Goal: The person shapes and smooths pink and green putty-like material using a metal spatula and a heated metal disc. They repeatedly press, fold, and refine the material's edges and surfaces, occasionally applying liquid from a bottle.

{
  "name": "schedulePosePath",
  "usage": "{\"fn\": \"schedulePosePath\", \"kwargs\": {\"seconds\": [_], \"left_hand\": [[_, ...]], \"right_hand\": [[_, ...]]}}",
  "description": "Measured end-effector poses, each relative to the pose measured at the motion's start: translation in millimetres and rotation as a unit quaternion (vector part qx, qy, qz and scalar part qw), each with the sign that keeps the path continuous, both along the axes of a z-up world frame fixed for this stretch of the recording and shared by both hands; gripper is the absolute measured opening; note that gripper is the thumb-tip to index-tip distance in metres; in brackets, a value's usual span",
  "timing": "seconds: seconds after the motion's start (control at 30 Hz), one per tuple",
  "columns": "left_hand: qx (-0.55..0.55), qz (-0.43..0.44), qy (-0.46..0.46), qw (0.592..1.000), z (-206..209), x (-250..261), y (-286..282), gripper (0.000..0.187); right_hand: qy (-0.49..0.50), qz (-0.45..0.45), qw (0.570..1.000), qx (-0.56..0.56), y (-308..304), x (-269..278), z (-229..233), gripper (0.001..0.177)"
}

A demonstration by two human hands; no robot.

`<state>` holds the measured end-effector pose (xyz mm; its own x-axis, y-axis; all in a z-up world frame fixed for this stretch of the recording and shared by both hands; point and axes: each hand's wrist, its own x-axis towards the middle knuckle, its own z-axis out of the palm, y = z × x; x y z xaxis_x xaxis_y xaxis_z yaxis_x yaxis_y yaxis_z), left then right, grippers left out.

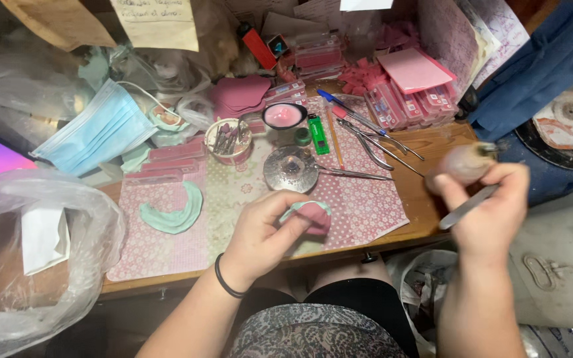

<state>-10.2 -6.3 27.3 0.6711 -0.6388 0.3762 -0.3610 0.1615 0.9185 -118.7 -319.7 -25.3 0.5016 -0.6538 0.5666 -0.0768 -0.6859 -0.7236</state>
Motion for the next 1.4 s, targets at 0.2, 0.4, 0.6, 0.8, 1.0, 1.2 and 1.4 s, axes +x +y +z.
{"fn": "schedulePosePath", "kwargs": {"seconds": [0.2, 0.4, 0.6, 0.8, 1.0, 1.2, 1.4], "left_hand": [[0.078, 0.038, -0.027, 0.996, -31, 11, 6, 0.035], [0.053, -0.020, 0.072, 0.996, -26, 7, 4, 0.032], [0.042, -0.046, -0.009, 0.998, -28, 9, 5, 0.032], [0.057, -0.021, -0.074, 0.995, -19, 10, 6, 0.030], [0.109, 0.024, -0.108, 0.988, -32, 13, 6, 0.034], [0.106, 0.014, -0.146, 0.983, -30, 15, 6, 0.031], [0.090, 0.014, -0.150, 0.984, -31, 15, 7, 0.030]], "right_hand": [[0.019, -0.028, 0.999, -0.003, -52, 9, -31, 0.058], [-0.165, 0.075, 0.977, -0.110, -15, 9, -2, 0.035], [-0.241, 0.187, 0.952, 0.036, 60, 9, -18, 0.056], [-0.131, 0.376, 0.877, 0.270, 116, 9, 8, 0.031], [-0.110, 0.383, 0.915, 0.063, 114, 18, 22, 0.012], [-0.180, 0.411, 0.886, 0.114, 122, 18, 9, 0.024], [-0.186, 0.416, 0.877, 0.150, 121, 20, 1, 0.025]]}}
